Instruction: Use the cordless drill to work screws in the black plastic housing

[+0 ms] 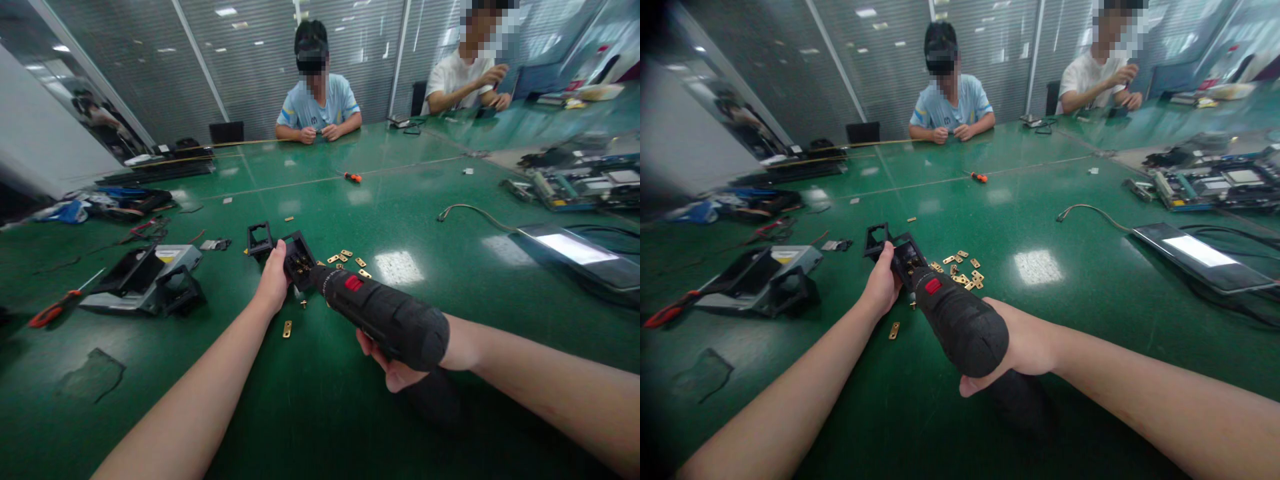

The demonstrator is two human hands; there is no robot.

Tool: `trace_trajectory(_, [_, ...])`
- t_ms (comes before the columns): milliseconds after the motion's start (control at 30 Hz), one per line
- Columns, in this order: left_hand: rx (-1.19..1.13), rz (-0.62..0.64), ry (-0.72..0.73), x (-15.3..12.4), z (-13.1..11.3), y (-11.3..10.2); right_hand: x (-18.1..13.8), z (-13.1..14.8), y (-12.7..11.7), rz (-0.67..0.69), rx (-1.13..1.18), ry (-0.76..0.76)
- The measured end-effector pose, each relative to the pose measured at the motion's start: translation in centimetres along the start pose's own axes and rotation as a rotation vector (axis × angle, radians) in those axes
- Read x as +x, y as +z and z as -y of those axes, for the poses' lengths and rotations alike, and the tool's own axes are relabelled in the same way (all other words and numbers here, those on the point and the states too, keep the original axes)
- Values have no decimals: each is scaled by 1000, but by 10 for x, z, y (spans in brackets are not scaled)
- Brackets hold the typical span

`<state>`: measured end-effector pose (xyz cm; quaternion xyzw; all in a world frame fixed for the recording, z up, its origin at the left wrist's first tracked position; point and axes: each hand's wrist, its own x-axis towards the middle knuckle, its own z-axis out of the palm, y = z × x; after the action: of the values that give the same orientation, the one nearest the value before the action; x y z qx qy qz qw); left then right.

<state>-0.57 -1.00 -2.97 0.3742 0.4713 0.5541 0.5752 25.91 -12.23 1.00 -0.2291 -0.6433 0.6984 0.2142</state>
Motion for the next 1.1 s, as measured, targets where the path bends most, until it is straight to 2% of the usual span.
trace_trajectory(233, [6, -19, 6, 1, 1, -1, -1, 1, 0, 10, 41, 3])
trace_trajectory(800, [18, -8, 11, 1, 1, -1, 0, -3, -2, 19, -23, -49])
trace_trajectory(1100, [8, -27, 10, -2, -2, 3, -2, -9, -2, 7, -11, -24])
